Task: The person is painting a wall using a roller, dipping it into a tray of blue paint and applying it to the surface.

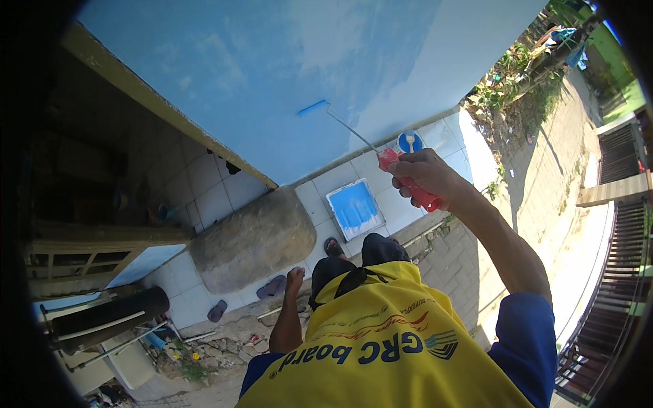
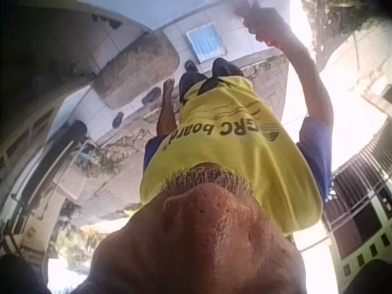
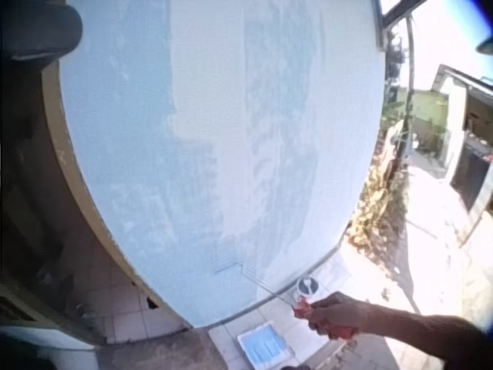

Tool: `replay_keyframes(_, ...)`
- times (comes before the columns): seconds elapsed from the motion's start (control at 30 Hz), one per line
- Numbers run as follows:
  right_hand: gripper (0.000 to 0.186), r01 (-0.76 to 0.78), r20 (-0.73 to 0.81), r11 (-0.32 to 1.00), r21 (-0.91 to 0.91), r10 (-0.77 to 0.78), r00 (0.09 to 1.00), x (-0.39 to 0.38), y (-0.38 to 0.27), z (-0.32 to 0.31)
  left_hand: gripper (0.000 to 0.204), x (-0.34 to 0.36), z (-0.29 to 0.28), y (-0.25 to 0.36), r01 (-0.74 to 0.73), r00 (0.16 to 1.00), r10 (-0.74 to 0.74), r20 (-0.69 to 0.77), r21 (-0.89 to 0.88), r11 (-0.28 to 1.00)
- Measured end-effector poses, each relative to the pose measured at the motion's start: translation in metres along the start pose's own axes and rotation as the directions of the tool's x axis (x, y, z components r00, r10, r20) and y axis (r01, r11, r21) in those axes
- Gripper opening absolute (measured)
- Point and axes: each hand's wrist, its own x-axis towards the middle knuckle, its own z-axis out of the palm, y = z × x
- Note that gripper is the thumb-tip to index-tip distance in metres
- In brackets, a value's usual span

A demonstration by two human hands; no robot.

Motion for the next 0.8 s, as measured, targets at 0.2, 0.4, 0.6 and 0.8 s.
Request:
replay_keyframes(0.2,0.030,-0.024,-0.040,0.999,-0.036,0.022,0.999,-0.008,-0.006,0.017,0.036,-0.011,0.009,-0.035,-0.044,0.992,0.040,-0.117,-0.036,0.998)
replay_keyframes(0.4,0.032,0.036,-0.051,0.999,-0.017,-0.037,0.998,-0.083,-0.048,0.015,0.045,-0.023,-0.004,-0.043,-0.009,1.000,0.009,0.006,0.022,1.000)
replay_keyframes(0.6,0.033,0.097,-0.033,0.995,-0.029,-0.098,0.995,-0.112,-0.056,0.002,0.035,-0.012,-0.011,-0.020,-0.195,0.974,0.199,-0.109,0.049,0.980)
replay_keyframes(0.8,0.030,0.001,0.076,0.999,0.042,-0.004,0.997,-0.042,0.020,-0.006,0.035,0.015,-0.004,-0.007,-0.197,0.971,0.190,-0.143,-0.031,0.980)
